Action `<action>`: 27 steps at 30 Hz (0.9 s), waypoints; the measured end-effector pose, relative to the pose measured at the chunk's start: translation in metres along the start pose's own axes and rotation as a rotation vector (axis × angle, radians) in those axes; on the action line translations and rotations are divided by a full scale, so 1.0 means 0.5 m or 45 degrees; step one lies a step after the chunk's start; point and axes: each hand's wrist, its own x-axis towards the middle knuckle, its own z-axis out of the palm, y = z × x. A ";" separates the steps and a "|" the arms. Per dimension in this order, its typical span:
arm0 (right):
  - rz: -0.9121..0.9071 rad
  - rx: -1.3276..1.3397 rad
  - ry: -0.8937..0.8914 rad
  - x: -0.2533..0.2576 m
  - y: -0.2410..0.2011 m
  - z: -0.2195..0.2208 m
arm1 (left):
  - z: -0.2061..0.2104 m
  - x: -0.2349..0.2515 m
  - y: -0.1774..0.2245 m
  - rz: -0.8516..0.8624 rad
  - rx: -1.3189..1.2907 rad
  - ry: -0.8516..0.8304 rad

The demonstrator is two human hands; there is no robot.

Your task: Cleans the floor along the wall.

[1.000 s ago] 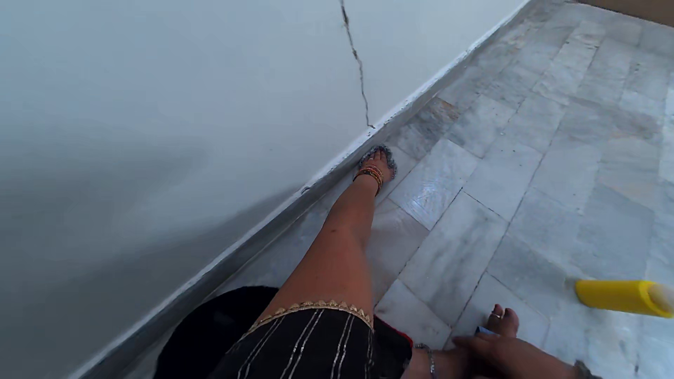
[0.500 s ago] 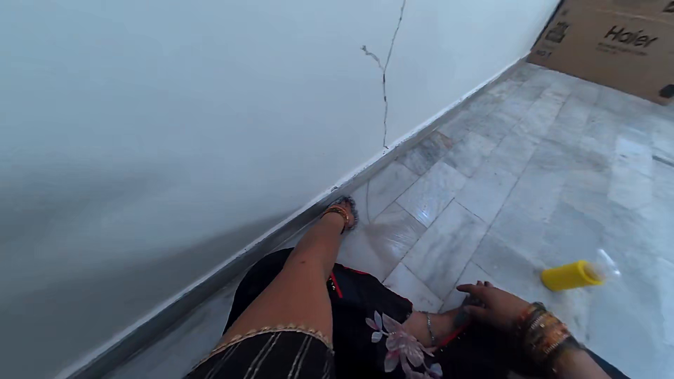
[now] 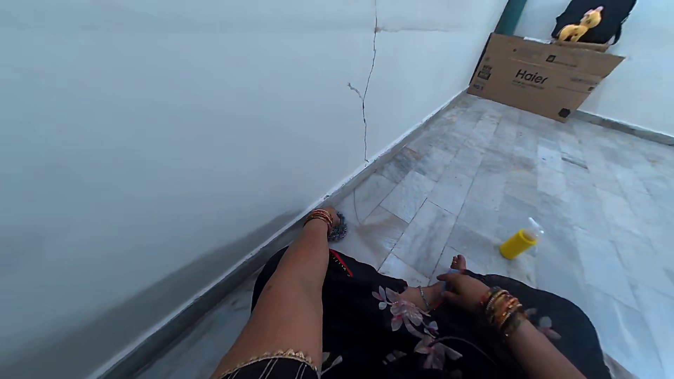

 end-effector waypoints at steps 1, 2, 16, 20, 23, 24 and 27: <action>-0.012 0.001 0.034 -0.010 -0.010 0.015 | -0.002 -0.013 0.002 0.008 -0.041 0.016; -0.019 0.000 0.078 -0.020 -0.021 0.031 | -0.004 -0.025 0.004 0.018 -0.085 0.043; 0.167 0.178 0.139 -0.262 -0.158 0.088 | -0.062 -0.074 0.132 0.339 -0.315 0.200; 0.215 0.170 -0.058 -0.247 -0.202 0.073 | -0.079 -0.079 0.223 0.483 -0.382 0.239; 0.091 0.118 0.043 -0.216 -0.204 0.070 | -0.080 -0.095 0.275 0.564 -0.374 0.174; 0.058 0.110 0.074 -0.206 -0.197 0.074 | -0.081 -0.098 0.281 0.590 -0.365 0.142; 0.040 0.113 0.008 -0.184 -0.175 0.080 | -0.093 -0.081 0.263 0.610 -0.456 0.069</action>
